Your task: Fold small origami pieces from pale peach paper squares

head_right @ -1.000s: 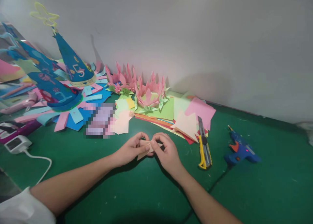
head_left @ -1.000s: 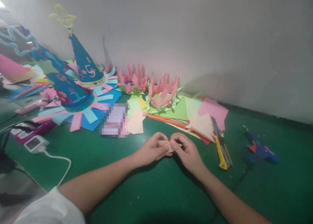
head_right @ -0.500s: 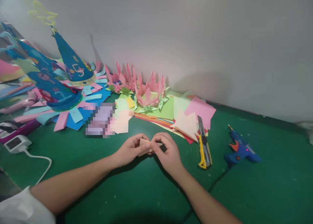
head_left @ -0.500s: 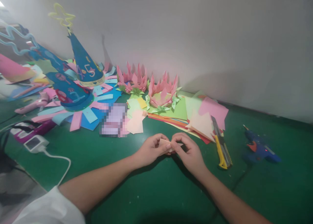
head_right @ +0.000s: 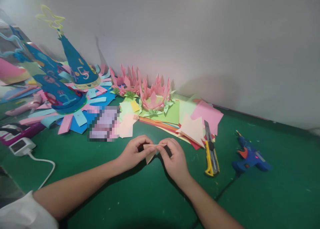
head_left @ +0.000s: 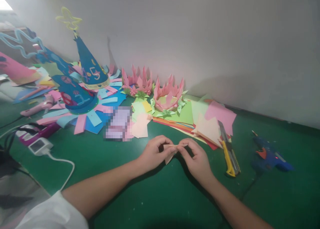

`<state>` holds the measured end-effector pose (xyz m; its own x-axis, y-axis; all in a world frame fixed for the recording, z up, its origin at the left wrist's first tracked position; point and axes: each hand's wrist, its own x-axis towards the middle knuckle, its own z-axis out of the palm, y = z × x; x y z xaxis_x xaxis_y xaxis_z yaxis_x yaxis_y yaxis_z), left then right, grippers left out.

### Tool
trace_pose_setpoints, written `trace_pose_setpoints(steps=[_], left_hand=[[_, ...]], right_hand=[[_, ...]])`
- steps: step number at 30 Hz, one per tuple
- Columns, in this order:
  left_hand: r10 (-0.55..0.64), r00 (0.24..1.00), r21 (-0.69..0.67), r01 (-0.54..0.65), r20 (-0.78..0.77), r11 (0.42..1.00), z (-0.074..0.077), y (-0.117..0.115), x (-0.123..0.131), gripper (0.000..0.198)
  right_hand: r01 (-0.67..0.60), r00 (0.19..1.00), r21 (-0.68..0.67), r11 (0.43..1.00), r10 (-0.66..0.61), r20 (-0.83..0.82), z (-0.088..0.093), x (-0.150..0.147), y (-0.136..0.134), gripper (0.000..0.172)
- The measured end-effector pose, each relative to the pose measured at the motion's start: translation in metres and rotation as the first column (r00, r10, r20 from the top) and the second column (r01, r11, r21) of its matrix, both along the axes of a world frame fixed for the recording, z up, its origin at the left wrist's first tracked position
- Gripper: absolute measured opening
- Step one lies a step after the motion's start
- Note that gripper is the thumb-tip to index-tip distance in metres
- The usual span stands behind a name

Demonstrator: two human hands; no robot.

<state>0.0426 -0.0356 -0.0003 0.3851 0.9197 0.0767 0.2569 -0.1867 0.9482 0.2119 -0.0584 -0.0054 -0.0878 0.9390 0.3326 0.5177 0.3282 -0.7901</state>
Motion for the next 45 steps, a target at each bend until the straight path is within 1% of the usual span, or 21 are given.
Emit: trace_pose_setpoints(steps=[3,5,7,10,11,13,15,17,19,23,29,32,38,45], left_hand=[[-0.029,0.998,-0.052,0.025,-0.064,0.998,-0.0003,-0.0009,-0.0005,0.023],[-0.032,0.999,-0.103,0.028,-0.033,0.994,-0.0016,-0.0022,0.0004,0.026],[-0.012,0.998,-0.222,0.027,0.067,0.975,-0.0028,-0.0026,0.0021,0.030],[0.081,0.957,-0.423,0.047,0.280,0.905,-0.0023,-0.0011,0.0047,0.035],[0.126,0.932,-0.464,0.050,0.340,0.884,-0.0014,-0.0005,0.0052,0.037],[0.210,0.888,-0.513,0.034,0.409,0.858,0.0006,0.0003,0.0056,0.039],[0.242,0.869,-0.535,0.031,0.432,0.844,0.0022,0.0001,0.0051,0.039],[0.217,0.875,-0.533,0.055,0.433,0.844,0.0028,-0.0005,0.0042,0.038],[0.182,0.890,-0.521,0.071,0.418,0.851,0.0026,-0.0011,0.0035,0.037],[0.167,0.902,-0.523,0.074,0.399,0.849,0.0016,-0.0006,0.0029,0.037],[0.190,0.889,-0.587,0.103,0.416,0.803,0.0023,0.0018,0.0038,0.039],[0.191,0.884,-0.602,0.120,0.427,0.789,0.0021,0.0031,0.0037,0.040],[0.196,0.886,-0.621,0.124,0.421,0.774,0.0015,0.0052,0.0018,0.039],[0.167,0.878,-0.626,0.175,0.448,0.760,-0.0007,0.0073,-0.0001,0.038]], right_hand=[[0.006,1.000,-0.040,0.999,-0.007,-0.028,-0.0009,0.0015,-0.0005,0.018],[0.000,0.996,-0.089,0.996,-0.008,-0.085,-0.0009,0.0026,-0.0006,0.019],[-0.032,0.985,-0.157,0.987,0.005,-0.171,-0.0009,0.0033,-0.0004,0.020],[-0.118,0.961,-0.238,0.964,0.050,-0.272,-0.0011,0.0026,0.0000,0.023],[-0.132,0.960,-0.246,0.960,0.063,-0.272,-0.0010,0.0018,0.0000,0.022],[-0.135,0.971,-0.235,0.962,0.081,-0.226,-0.0002,-0.0002,-0.0002,0.018],[-0.136,0.980,-0.215,0.967,0.100,-0.170,0.0019,-0.0022,-0.0007,0.012],[-0.142,0.984,-0.209,0.967,0.115,-0.136,0.0047,-0.0036,-0.0011,0.009],[-0.143,0.985,-0.222,0.965,0.118,-0.123,0.0070,-0.0043,-0.0014,0.012],[-0.132,0.986,-0.243,0.961,0.103,-0.130,0.0073,-0.0040,-0.0017,0.016],[-0.114,0.984,-0.243,0.963,0.076,-0.159,0.0018,-0.0021,-0.0022,0.017],[-0.111,0.985,-0.229,0.967,0.077,-0.154,0.0017,-0.0013,-0.0022,0.017],[-0.092,0.987,-0.224,0.970,0.058,-0.152,0.0035,-0.0007,-0.0021,0.019],[-0.109,0.979,-0.255,0.961,0.060,-0.194,-0.0012,0.0003,-0.0007,0.020]])
